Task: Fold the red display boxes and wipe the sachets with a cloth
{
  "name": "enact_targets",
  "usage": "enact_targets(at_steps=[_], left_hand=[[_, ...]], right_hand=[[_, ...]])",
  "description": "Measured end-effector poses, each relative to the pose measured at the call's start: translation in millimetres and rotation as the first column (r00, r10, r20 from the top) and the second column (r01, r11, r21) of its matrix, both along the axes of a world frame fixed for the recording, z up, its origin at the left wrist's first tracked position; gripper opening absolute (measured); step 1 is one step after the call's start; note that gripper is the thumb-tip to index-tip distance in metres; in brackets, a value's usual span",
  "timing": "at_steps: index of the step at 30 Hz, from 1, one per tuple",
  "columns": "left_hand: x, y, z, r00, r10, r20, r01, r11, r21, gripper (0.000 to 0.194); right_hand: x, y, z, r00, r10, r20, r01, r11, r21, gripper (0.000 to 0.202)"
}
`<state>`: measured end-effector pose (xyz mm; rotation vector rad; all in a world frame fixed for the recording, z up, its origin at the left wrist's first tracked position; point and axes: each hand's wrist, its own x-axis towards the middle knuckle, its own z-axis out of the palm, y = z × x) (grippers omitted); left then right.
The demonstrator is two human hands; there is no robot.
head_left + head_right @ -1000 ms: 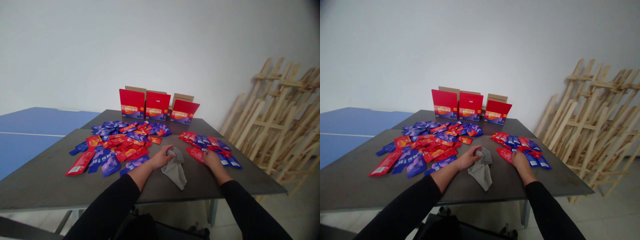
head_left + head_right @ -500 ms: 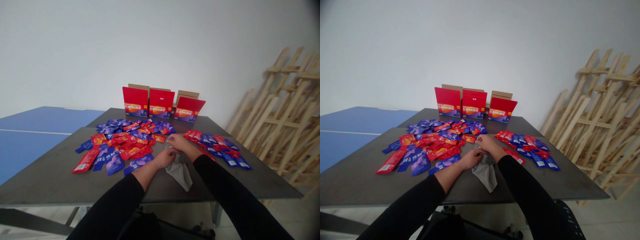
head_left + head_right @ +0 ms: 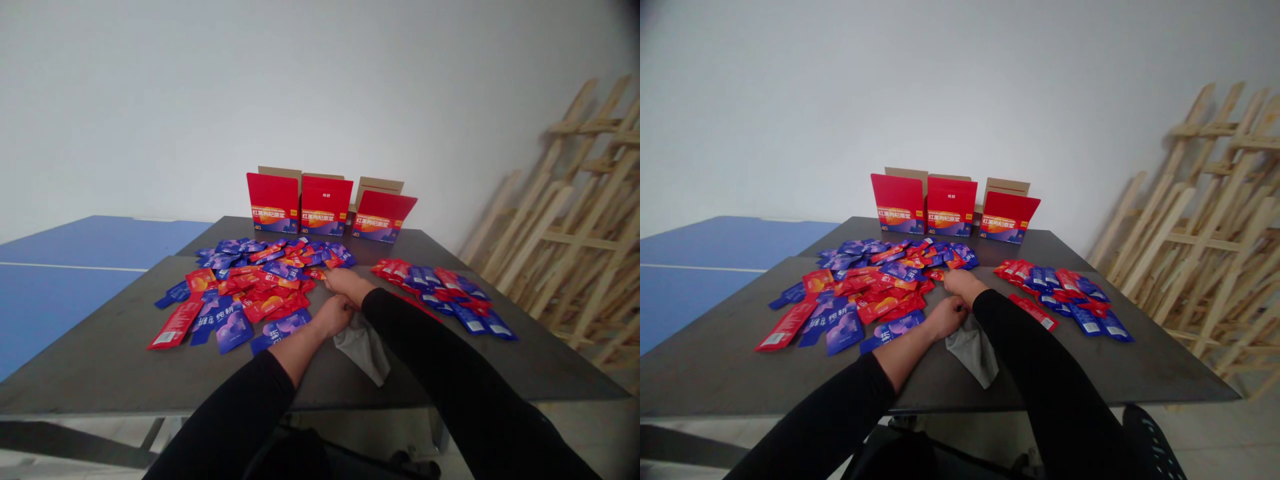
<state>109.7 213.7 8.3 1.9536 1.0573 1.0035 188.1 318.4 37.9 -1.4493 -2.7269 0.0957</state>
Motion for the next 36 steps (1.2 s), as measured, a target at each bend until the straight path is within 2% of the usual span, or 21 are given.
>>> enact_targets(at_steps=[4, 10, 12, 14, 17, 20, 23, 25, 26, 28, 31, 34, 36], left_hand=[[-1, 1, -0.4, 0.997, 0.06, 0.044, -0.059, 0.998, -0.024, 0.032], [-3, 2, 4.6, 0.977, 0.102, 0.187, -0.095, 0.994, -0.047, 0.02], [-2, 4, 5.5, 0.943, 0.136, 0.304, -0.109, 0.988, -0.105, 0.014], [-1, 7, 5.5, 0.856, 0.221, 0.468, -0.12, 0.964, -0.236, 0.009], [3, 10, 6.1, 0.64, 0.357, 0.681, -0.023, 0.894, -0.447, 0.025], [4, 9, 9.3, 0.474, 0.353, 0.806, 0.163, 0.865, -0.474, 0.043], [0, 7, 14.7, 0.445, 0.361, 0.82, 0.276, 0.816, -0.509, 0.056], [-5, 6, 18.5, 0.449, 0.403, 0.798, 0.288, 0.78, -0.556, 0.066], [-7, 6, 20.3, 0.431, 0.422, 0.797, 0.276, 0.78, -0.562, 0.068], [-11, 7, 23.4, 0.355, 0.444, 0.823, 0.243, 0.806, -0.54, 0.063], [-15, 6, 27.0, 0.239, 0.461, 0.855, 0.256, 0.819, -0.514, 0.054], [-16, 4, 30.0, 0.222, 0.445, 0.868, 0.351, 0.794, -0.497, 0.053], [-16, 2, 31.6, 0.228, 0.428, 0.875, 0.399, 0.778, -0.485, 0.054]], right_hand=[[16, -12, 14.1, 0.999, -0.026, 0.044, 0.024, 0.999, 0.04, 0.021], [51, -45, 31.7, 0.99, -0.142, 0.002, 0.14, 0.981, 0.137, 0.024], [61, -58, 33.1, 0.978, -0.204, -0.04, 0.208, 0.962, 0.177, 0.027], [68, -73, 31.7, 0.959, -0.26, -0.117, 0.28, 0.932, 0.23, 0.032], [65, -96, 25.2, 0.944, -0.251, -0.212, 0.31, 0.897, 0.316, 0.037], [52, -116, 16.2, 0.967, -0.127, -0.222, 0.204, 0.907, 0.369, 0.039], [40, -126, 6.3, 0.958, 0.026, -0.286, 0.084, 0.926, 0.368, 0.036], [40, -129, -2.1, 0.912, 0.125, -0.392, 0.039, 0.922, 0.385, 0.035], [42, -128, -7.1, 0.881, 0.147, -0.451, 0.051, 0.916, 0.398, 0.036], [49, -125, -18.4, 0.834, 0.091, -0.545, 0.162, 0.903, 0.399, 0.041], [62, -117, -34.4, 0.827, -0.108, -0.552, 0.317, 0.9, 0.299, 0.049], [72, -109, -41.0, 0.863, -0.167, -0.478, 0.272, 0.949, 0.16, 0.051], [77, -105, -38.5, 0.846, -0.18, -0.502, 0.274, 0.954, 0.121, 0.046]])
